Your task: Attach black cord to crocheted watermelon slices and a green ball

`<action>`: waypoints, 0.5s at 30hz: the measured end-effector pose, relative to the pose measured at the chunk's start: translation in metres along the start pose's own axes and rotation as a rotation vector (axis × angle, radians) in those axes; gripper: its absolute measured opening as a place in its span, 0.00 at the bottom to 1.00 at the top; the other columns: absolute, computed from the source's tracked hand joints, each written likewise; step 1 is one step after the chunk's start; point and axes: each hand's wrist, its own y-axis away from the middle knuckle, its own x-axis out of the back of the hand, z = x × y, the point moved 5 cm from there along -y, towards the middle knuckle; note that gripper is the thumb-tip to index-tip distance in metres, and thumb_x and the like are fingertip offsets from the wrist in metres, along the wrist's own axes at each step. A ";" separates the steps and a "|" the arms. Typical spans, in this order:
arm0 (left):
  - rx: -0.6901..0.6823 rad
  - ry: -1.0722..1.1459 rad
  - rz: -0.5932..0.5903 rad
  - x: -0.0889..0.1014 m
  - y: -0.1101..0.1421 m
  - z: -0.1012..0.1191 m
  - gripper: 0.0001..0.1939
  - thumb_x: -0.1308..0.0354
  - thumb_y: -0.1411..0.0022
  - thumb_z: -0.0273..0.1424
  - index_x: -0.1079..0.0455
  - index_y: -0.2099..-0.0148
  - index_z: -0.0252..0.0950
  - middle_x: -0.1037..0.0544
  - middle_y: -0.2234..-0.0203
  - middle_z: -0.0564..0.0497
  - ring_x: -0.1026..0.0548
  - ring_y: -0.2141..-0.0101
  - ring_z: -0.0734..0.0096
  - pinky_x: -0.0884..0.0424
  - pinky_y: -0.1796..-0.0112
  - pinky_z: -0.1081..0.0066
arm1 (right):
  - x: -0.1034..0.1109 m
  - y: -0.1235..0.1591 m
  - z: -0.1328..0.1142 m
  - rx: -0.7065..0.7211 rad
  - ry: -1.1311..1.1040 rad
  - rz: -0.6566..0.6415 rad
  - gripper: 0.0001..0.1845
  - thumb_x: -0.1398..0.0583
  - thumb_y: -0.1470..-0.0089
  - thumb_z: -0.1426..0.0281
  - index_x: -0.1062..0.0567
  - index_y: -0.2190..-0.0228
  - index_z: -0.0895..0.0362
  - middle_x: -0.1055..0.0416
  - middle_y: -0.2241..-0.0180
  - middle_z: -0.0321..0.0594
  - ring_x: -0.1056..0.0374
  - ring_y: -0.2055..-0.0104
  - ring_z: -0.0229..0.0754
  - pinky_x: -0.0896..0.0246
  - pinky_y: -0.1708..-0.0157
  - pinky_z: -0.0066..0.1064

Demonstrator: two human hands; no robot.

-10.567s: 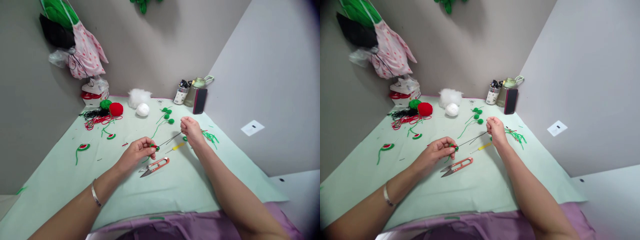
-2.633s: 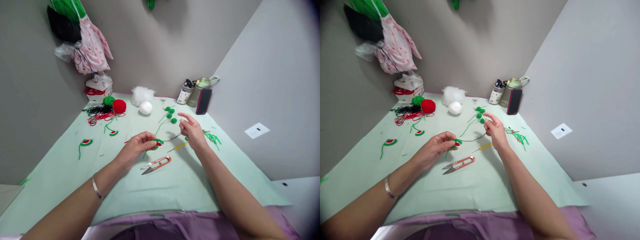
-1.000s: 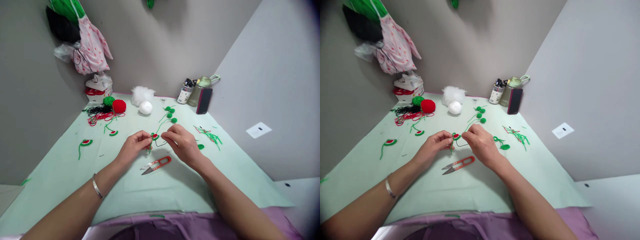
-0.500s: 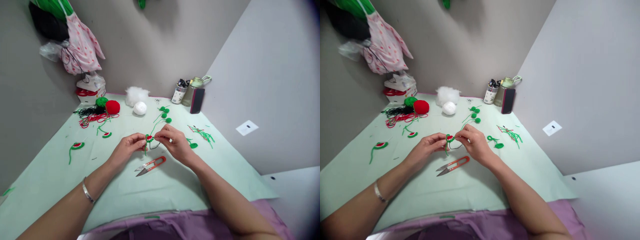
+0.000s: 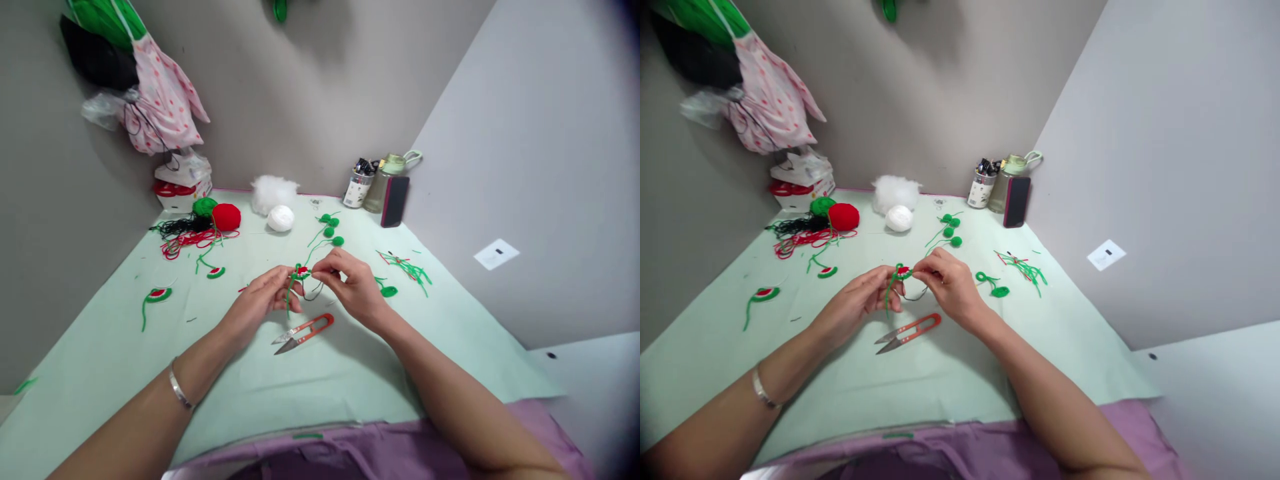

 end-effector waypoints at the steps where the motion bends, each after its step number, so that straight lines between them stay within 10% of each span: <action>1: -0.007 -0.010 0.003 0.000 0.000 0.001 0.19 0.52 0.33 0.46 0.32 0.53 0.37 0.27 0.66 0.50 0.28 0.72 0.73 0.28 0.62 0.66 | 0.001 0.000 0.001 -0.008 0.005 0.006 0.05 0.39 0.43 0.75 0.25 0.70 0.56 0.36 0.74 0.35 0.41 0.72 0.35 0.44 0.71 0.28; 6: -0.072 -0.196 0.091 0.004 0.001 0.005 0.21 0.36 0.43 0.40 0.35 0.51 0.40 0.31 0.70 0.56 0.30 0.74 0.76 0.29 0.66 0.71 | -0.001 0.001 0.002 0.001 0.040 -0.007 0.04 0.39 0.43 0.75 0.24 0.69 0.56 0.36 0.73 0.35 0.41 0.73 0.35 0.44 0.71 0.28; 15: -0.006 -0.070 0.124 0.009 -0.001 0.000 0.11 0.38 0.42 0.36 0.28 0.60 0.36 0.31 0.76 0.57 0.32 0.74 0.77 0.27 0.60 0.69 | -0.004 0.001 0.002 0.006 0.010 -0.031 0.04 0.38 0.43 0.75 0.24 0.70 0.57 0.36 0.74 0.34 0.42 0.73 0.34 0.44 0.71 0.27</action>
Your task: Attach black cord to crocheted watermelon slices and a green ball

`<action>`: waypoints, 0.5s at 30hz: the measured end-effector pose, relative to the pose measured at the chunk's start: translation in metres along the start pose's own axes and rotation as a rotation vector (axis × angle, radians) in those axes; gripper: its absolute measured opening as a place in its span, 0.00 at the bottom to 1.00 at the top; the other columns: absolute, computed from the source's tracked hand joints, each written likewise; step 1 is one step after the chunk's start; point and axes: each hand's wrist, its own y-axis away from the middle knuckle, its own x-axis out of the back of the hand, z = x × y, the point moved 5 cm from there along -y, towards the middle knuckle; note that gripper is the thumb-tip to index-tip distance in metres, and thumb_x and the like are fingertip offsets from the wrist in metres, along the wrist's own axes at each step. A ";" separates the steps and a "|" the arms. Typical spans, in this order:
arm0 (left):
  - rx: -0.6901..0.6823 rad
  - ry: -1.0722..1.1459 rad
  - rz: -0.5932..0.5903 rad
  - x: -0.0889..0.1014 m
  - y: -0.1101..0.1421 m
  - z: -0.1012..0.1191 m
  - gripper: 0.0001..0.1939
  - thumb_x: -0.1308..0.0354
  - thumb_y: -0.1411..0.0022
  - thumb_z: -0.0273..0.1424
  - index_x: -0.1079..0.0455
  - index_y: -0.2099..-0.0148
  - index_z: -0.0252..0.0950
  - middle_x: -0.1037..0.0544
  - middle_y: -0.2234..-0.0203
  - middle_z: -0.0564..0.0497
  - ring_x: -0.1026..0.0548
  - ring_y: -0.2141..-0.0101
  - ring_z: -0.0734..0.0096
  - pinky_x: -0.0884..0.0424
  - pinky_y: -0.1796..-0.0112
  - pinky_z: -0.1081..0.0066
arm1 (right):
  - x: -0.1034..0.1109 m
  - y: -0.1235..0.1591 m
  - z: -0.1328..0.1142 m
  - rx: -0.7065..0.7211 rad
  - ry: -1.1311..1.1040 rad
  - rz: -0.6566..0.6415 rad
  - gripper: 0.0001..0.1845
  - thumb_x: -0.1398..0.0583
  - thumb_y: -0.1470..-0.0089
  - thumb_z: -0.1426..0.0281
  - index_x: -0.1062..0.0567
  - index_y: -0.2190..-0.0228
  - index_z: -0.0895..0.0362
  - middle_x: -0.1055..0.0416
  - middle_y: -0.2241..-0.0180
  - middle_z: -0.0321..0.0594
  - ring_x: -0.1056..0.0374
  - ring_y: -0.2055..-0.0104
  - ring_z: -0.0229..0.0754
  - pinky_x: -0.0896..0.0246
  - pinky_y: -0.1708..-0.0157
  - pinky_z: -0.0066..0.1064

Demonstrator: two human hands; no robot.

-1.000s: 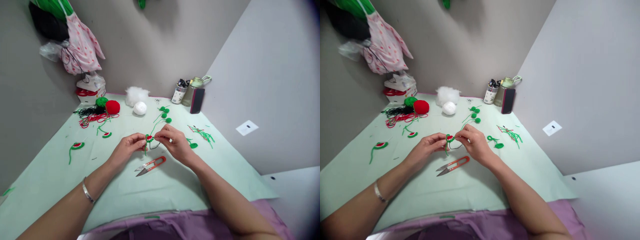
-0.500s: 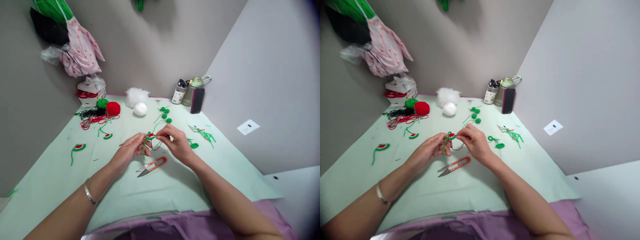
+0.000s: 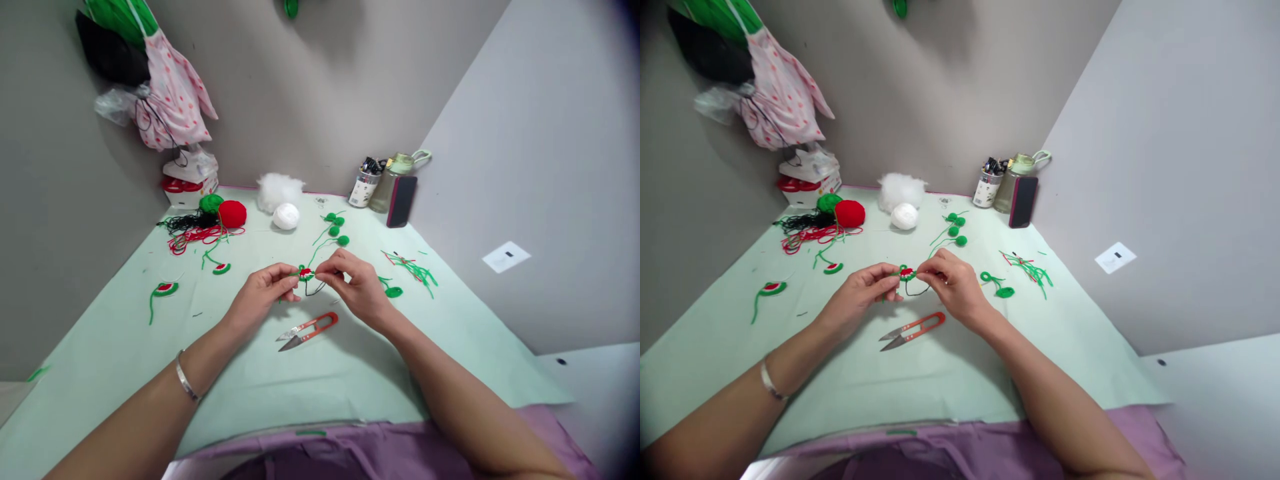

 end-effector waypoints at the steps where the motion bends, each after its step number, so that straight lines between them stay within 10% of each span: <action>1: 0.005 0.031 -0.027 -0.001 0.000 0.000 0.10 0.38 0.42 0.36 0.28 0.61 0.35 0.31 0.75 0.57 0.33 0.74 0.78 0.26 0.60 0.68 | 0.000 0.000 0.000 -0.006 -0.016 -0.008 0.04 0.38 0.43 0.74 0.24 0.70 0.56 0.36 0.74 0.34 0.42 0.73 0.34 0.44 0.71 0.27; 15: 0.049 0.106 -0.120 -0.007 0.001 -0.002 0.08 0.35 0.44 0.34 0.26 0.64 0.36 0.31 0.73 0.56 0.32 0.74 0.78 0.27 0.58 0.65 | 0.002 -0.001 -0.003 0.056 -0.017 -0.028 0.04 0.37 0.43 0.69 0.22 0.68 0.56 0.34 0.71 0.37 0.39 0.70 0.36 0.42 0.70 0.28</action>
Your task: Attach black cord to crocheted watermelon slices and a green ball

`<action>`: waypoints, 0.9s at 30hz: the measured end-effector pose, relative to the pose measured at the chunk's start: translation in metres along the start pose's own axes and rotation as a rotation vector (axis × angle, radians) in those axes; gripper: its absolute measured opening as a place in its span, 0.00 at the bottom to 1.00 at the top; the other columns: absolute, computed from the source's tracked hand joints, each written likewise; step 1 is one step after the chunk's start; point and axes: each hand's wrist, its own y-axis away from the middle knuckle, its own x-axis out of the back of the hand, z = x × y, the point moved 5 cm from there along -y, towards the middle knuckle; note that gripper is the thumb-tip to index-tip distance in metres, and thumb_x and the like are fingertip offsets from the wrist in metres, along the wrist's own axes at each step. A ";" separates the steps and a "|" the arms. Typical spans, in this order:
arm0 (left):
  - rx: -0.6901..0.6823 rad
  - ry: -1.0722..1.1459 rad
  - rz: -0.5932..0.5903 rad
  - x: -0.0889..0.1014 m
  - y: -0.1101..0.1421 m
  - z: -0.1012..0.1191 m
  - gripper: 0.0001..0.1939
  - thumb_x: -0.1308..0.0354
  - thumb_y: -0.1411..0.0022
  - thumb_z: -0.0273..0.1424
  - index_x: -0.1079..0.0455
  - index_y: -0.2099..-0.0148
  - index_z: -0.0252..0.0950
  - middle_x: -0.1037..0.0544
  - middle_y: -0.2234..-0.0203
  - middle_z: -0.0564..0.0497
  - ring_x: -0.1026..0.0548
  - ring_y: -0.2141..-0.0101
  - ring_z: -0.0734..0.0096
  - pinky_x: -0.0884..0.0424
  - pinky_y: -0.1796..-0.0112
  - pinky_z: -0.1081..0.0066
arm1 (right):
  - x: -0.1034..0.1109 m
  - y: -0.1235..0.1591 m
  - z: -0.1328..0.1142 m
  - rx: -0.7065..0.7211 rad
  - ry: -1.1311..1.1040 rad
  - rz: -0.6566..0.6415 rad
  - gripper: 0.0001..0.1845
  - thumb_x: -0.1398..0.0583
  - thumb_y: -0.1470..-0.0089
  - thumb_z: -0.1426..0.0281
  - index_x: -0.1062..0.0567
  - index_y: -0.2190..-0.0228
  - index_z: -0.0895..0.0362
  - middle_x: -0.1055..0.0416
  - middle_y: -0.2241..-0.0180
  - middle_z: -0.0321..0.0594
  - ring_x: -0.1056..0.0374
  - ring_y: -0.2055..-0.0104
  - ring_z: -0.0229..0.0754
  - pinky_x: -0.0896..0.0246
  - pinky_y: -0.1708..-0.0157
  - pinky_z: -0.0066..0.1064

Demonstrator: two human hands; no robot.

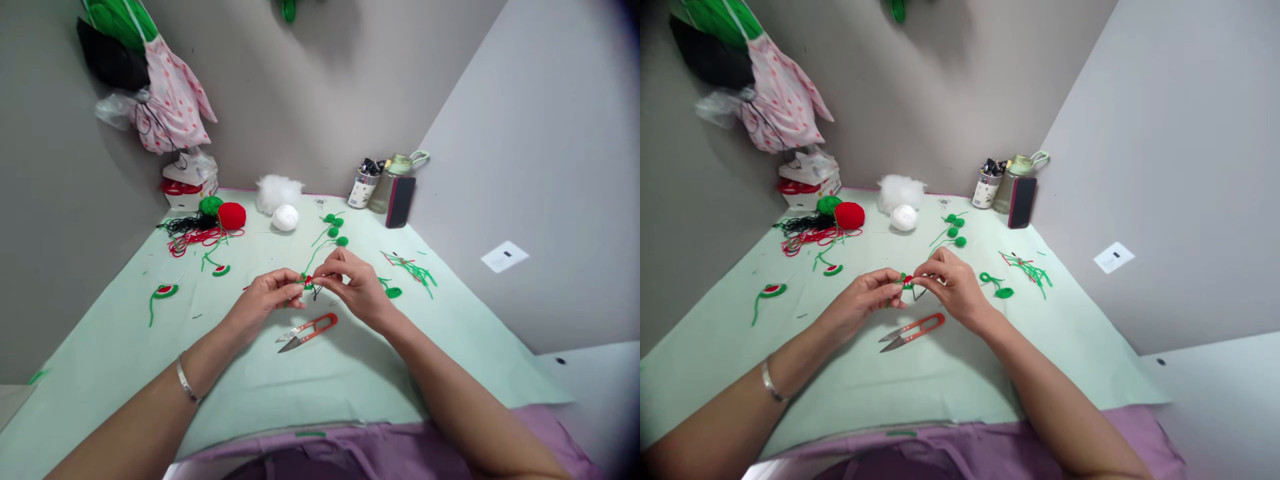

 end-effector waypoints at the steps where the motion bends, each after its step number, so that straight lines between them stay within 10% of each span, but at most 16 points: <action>1: -0.006 0.003 0.001 0.000 0.000 0.000 0.08 0.35 0.44 0.34 0.26 0.64 0.36 0.32 0.73 0.57 0.32 0.74 0.78 0.27 0.58 0.65 | 0.000 0.000 0.000 -0.002 0.026 0.005 0.04 0.37 0.43 0.69 0.22 0.69 0.56 0.34 0.72 0.37 0.39 0.70 0.36 0.42 0.70 0.28; 27: -0.032 -0.029 0.070 0.005 -0.004 -0.008 0.08 0.35 0.45 0.33 0.27 0.66 0.35 0.24 0.70 0.53 0.24 0.63 0.68 0.32 0.54 0.67 | -0.019 0.008 -0.006 -0.076 0.045 -0.039 0.07 0.44 0.40 0.76 0.26 0.63 0.55 0.27 0.67 0.39 0.32 0.67 0.37 0.37 0.66 0.28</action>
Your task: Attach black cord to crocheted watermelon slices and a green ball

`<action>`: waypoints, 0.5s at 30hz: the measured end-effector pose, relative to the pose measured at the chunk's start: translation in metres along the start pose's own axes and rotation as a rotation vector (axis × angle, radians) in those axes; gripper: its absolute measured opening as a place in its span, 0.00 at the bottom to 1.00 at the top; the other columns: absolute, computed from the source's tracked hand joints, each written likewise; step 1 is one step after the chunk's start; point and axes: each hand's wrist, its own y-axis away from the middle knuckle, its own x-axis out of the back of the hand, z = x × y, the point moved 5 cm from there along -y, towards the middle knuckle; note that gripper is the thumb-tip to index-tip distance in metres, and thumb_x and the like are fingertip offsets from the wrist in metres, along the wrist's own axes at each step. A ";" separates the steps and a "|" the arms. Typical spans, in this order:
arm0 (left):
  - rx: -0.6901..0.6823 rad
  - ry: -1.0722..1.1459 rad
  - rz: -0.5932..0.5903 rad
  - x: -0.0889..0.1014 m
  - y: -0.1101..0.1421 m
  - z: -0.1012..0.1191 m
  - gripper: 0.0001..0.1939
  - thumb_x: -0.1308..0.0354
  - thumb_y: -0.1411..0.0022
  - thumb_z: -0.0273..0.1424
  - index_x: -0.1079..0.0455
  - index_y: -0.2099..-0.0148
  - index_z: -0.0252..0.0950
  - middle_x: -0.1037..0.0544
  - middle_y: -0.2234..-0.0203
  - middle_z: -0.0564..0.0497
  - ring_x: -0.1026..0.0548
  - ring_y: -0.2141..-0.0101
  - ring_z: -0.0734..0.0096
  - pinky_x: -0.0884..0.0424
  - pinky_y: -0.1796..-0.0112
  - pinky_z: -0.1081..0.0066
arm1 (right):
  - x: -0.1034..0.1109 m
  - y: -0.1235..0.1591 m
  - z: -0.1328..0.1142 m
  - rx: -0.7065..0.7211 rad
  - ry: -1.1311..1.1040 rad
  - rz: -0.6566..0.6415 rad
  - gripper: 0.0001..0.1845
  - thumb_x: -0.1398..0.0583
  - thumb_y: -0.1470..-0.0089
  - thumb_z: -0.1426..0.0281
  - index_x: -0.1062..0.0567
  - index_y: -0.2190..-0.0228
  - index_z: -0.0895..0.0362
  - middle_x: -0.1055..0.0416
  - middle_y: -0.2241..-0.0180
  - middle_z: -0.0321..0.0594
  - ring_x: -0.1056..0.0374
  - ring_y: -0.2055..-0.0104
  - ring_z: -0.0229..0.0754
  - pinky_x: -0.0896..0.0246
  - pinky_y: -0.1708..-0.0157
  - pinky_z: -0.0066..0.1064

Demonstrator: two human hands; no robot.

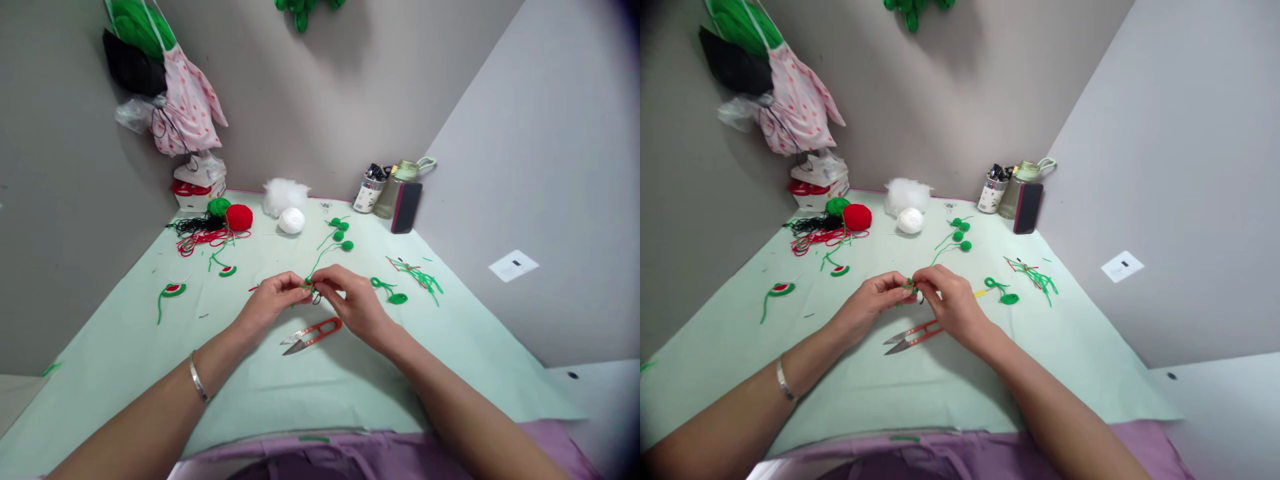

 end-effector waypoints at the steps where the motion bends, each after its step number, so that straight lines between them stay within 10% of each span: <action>1: 0.000 0.004 0.003 0.000 0.000 -0.001 0.07 0.35 0.45 0.33 0.27 0.66 0.35 0.24 0.71 0.53 0.24 0.63 0.68 0.32 0.54 0.67 | -0.002 0.001 -0.003 0.037 0.050 -0.018 0.07 0.45 0.39 0.75 0.26 0.62 0.55 0.27 0.66 0.40 0.31 0.66 0.37 0.37 0.65 0.28; 10: -0.025 -0.117 0.056 0.000 -0.001 0.001 0.06 0.37 0.47 0.32 0.28 0.70 0.34 0.26 0.73 0.53 0.28 0.67 0.70 0.33 0.59 0.69 | -0.007 0.009 -0.021 0.306 0.509 0.039 0.11 0.47 0.40 0.77 0.26 0.64 0.54 0.25 0.66 0.41 0.32 0.69 0.37 0.42 0.72 0.27; 15: -0.034 -0.124 0.106 0.004 -0.003 -0.002 0.06 0.37 0.47 0.31 0.30 0.69 0.35 0.26 0.74 0.54 0.29 0.71 0.72 0.35 0.65 0.71 | -0.005 0.021 -0.048 0.439 0.241 0.027 0.10 0.46 0.40 0.75 0.27 0.61 0.52 0.23 0.61 0.42 0.31 0.69 0.38 0.38 0.67 0.30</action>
